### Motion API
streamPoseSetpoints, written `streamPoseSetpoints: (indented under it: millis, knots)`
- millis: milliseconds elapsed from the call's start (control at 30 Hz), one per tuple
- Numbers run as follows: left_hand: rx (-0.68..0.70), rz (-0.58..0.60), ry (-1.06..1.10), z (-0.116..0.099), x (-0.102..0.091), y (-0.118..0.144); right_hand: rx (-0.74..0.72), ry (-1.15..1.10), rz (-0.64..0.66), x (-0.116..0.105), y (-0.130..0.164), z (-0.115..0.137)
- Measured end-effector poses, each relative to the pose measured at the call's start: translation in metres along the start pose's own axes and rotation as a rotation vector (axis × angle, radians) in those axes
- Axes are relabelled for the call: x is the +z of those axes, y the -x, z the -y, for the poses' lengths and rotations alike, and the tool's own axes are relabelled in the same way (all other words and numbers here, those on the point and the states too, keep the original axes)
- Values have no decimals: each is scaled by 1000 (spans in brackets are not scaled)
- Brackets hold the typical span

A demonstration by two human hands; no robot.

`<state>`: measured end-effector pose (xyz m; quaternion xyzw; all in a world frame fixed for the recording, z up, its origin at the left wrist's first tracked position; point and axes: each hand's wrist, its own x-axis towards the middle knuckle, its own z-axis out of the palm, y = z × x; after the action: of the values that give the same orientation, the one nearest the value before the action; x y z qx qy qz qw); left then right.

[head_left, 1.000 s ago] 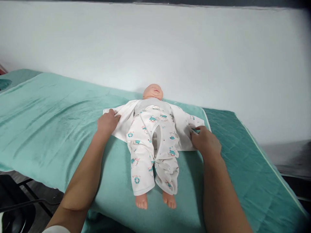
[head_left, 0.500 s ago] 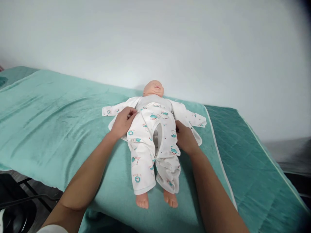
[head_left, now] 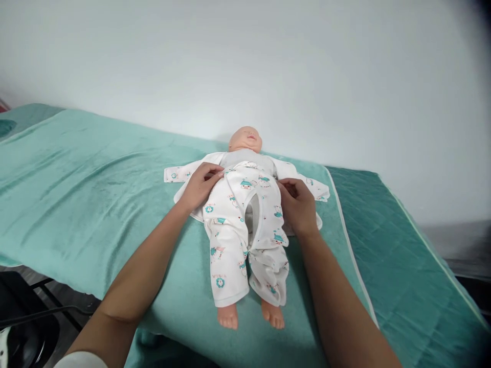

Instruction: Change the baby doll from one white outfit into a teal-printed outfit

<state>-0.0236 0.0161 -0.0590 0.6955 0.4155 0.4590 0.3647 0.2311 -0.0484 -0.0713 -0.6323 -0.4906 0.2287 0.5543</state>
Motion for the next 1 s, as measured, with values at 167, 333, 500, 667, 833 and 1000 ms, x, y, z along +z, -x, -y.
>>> streamPoseSetpoints:
  millis: [167, 333, 500, 667, 833, 1000]
  knots:
    - [142, 59, -137, 9, 2, -10, -111, -40, 146, 11, -17, -1]
    - [202, 77, -364, 11, 7, -27, -277, -24, 252, 18, -38, 5]
    - [167, 109, -466, 12, 15, -50, -412, 91, 392, 33, -56, 35]
    - [113, 148, -393, 9, 16, -59, -178, 98, 601, 36, -70, 43]
    - [121, 172, -336, 4, 12, -55, 153, -319, 542, 29, -80, 23]
    - [158, 192, -545, 4, 10, -52, 248, -434, 625, 10, -86, 10]
